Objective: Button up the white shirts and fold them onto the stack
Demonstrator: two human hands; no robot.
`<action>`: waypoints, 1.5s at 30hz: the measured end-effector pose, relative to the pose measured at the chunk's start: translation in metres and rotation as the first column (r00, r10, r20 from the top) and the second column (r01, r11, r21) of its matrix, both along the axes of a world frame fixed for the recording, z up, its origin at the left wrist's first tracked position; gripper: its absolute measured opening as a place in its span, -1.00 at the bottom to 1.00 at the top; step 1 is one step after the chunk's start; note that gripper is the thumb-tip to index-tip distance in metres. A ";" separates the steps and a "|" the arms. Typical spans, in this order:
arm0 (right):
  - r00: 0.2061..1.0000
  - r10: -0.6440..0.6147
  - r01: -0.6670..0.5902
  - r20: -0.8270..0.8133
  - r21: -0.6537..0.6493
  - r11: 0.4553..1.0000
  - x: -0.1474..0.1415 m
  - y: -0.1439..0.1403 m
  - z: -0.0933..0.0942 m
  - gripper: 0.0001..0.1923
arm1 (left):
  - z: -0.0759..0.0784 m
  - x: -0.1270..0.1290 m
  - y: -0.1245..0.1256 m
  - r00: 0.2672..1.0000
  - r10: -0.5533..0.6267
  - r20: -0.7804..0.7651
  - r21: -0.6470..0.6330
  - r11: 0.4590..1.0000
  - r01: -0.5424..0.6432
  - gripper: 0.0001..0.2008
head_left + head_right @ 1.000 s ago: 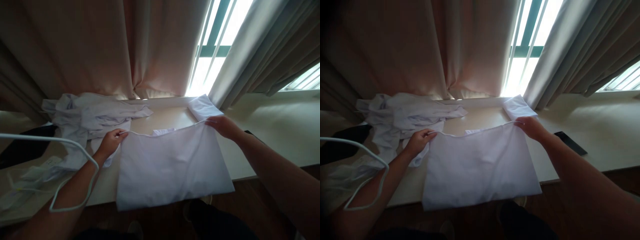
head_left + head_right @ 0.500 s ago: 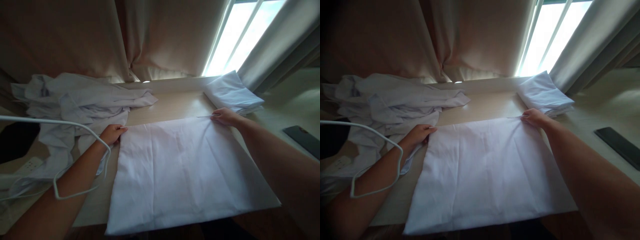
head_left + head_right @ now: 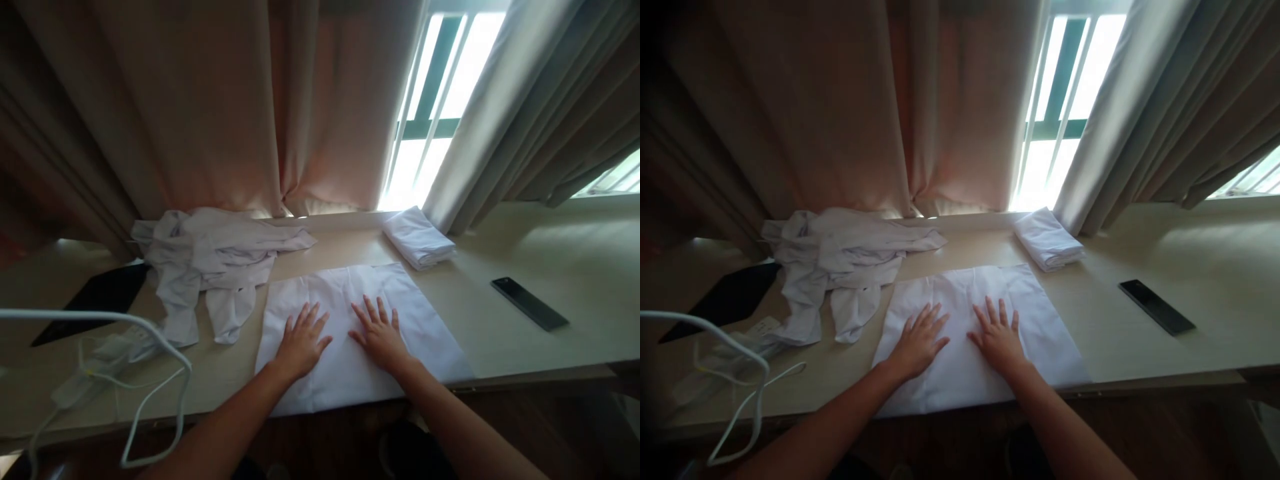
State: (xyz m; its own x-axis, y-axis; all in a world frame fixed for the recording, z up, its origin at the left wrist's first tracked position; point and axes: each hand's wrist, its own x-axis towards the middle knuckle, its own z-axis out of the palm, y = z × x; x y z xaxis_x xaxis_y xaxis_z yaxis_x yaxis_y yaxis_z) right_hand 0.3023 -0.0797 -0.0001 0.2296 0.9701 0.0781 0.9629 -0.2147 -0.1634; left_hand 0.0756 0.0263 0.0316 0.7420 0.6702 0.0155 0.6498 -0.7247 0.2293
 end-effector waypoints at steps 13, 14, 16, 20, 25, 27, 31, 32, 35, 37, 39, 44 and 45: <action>0.937 -0.348 0.347 0.000 -0.085 0.934 0.046 -0.092 -0.008 -0.32 | -0.025 -0.093 -0.006 0.986 0.150 -0.067 0.054 0.988 -0.147 -0.40; 0.927 -0.374 0.373 0.003 -0.080 0.924 0.046 -0.094 -0.008 -0.32 | -0.024 -0.095 -0.006 0.984 0.160 -0.083 0.056 0.986 -0.155 -0.40; 0.917 -0.399 0.399 0.008 -0.055 0.915 0.037 -0.095 -0.004 -0.32 | -0.018 -0.091 -0.011 0.977 0.190 -0.099 0.086 0.980 -0.181 -0.41; 0.972 -0.235 0.233 0.019 0.062 0.970 -0.009 -0.085 0.007 -0.32 | -0.008 -0.056 -0.050 0.993 0.117 -0.010 0.233 0.966 -0.112 -0.40; 0.993 0.093 -0.090 -0.074 0.047 0.995 -0.069 -0.072 0.001 -0.35 | -0.031 -0.013 -0.101 1.000 0.002 -0.008 0.155 0.988 -0.001 -0.35; 0.992 0.075 -0.072 -0.106 0.029 0.997 -0.073 -0.072 -0.005 -0.36 | -0.041 -0.013 -0.099 0.999 0.039 -0.018 0.134 0.990 -0.036 -0.35; 0.994 -0.053 0.053 -0.099 -0.011 0.999 -0.042 -0.080 -0.008 -0.35 | -0.047 -0.035 -0.069 0.994 0.099 -0.040 0.131 0.987 -0.093 -0.36; 0.991 -0.102 0.099 -0.091 -0.040 0.994 -0.029 -0.083 -0.008 -0.35 | -0.046 -0.043 -0.060 0.992 0.115 -0.045 0.131 0.985 -0.108 -0.36; 0.962 -0.266 0.258 -0.066 -0.103 0.961 0.013 -0.096 -0.008 -0.35 | -0.045 -0.061 -0.040 0.983 0.177 -0.044 0.140 0.976 -0.169 -0.35; 0.936 -0.348 0.341 -0.052 -0.116 0.933 0.038 -0.105 -0.011 -0.35 | -0.046 -0.069 -0.030 0.976 0.216 -0.036 0.141 0.968 -0.209 -0.35; 0.907 -0.420 0.412 -0.044 -0.120 0.903 0.059 -0.114 -0.015 -0.33 | -0.049 -0.074 -0.021 0.967 0.252 -0.027 0.135 0.960 -0.246 -0.34; 0.854 -0.520 0.515 -0.033 -0.095 0.852 0.080 -0.118 -0.022 -0.31 | -0.046 -0.067 -0.007 0.929 0.365 -0.056 0.090 0.929 -0.360 -0.36; 0.859 -0.512 0.511 -0.019 -0.060 0.858 0.078 -0.112 -0.020 -0.31 | -0.043 -0.060 -0.007 0.922 0.384 -0.054 0.091 0.921 -0.379 -0.37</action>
